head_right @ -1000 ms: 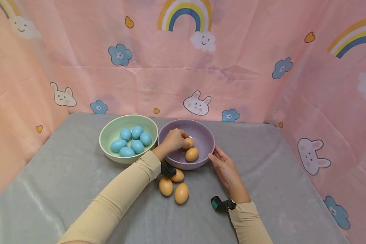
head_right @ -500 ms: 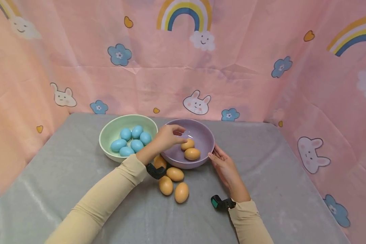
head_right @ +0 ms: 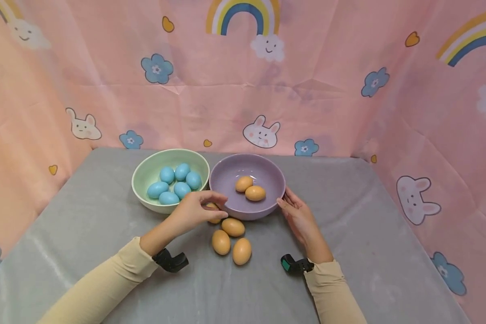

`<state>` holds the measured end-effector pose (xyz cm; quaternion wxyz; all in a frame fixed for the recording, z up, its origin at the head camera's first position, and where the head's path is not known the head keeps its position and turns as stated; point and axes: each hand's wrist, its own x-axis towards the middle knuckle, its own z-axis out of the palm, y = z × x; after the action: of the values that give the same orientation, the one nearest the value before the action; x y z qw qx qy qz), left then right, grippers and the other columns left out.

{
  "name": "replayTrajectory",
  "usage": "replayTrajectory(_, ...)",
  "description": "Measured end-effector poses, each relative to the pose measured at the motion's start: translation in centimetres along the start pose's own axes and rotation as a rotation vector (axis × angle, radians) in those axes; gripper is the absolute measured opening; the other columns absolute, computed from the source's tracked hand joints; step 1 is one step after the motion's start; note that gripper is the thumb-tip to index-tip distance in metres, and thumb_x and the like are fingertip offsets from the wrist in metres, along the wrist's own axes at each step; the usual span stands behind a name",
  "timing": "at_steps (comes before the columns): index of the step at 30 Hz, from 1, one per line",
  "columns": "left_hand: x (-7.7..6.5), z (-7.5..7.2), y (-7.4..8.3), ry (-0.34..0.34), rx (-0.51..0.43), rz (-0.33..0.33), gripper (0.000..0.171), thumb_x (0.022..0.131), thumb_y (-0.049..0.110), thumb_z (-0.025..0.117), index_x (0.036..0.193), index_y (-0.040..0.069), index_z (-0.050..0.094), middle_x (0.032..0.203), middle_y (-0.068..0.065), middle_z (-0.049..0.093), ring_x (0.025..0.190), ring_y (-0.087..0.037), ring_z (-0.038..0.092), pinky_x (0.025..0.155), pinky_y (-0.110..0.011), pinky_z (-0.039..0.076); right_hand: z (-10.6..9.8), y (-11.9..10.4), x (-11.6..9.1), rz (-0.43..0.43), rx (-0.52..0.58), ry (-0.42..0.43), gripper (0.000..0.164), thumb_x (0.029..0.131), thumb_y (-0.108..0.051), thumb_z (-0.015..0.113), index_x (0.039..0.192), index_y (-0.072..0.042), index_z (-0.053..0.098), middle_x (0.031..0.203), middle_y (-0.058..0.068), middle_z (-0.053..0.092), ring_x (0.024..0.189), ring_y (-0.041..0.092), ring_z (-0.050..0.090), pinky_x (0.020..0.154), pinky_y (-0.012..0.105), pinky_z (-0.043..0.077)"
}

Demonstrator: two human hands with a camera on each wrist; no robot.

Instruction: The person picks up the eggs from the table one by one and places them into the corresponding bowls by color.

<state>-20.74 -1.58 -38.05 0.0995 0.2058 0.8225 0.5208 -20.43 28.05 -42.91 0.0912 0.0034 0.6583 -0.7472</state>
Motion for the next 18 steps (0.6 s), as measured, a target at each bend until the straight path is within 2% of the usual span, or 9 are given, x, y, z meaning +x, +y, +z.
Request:
replayTrajectory(5,-1.7,0.2,-0.8,0.004,-0.067,-0.003,0.037,0.081,0.015,0.083,0.115,0.003,0.072,0.116,-0.014,0.072,0.103,-0.030,0.072,0.082,-0.027,0.060,0.1,0.0,0.0,-0.006,0.001,-0.002,0.071,0.105,-0.013,0.049,0.158,-0.001,0.003,0.168,0.012,-0.002,0.156,0.022,0.003,0.125,0.037,0.011)
replayTrajectory(11,-3.1,1.0,-1.6,-0.022,-0.007,0.028,0.038,0.079,0.018,0.085,0.112,0.003,0.073,0.113,-0.014,0.073,0.105,-0.031,0.071,0.081,-0.022,0.059,0.0,-0.1,0.0,-0.005,0.005,-0.007,0.072,0.105,-0.013,0.049,0.159,-0.002,0.003,0.168,0.010,-0.003,0.156,0.022,0.003,0.125,0.038,0.010)
replayTrajectory(18,-4.0,1.8,-2.4,-0.054,-0.060,-0.043,0.042,0.078,0.016,0.085,0.115,0.001,0.071,0.118,-0.014,0.071,0.109,-0.030,0.069,0.085,-0.024,0.059,0.0,0.1,0.0,-0.011,-0.010,-0.020,0.072,0.105,-0.013,0.050,0.158,-0.002,0.003,0.168,0.009,-0.003,0.156,0.022,0.002,0.125,0.039,0.011)
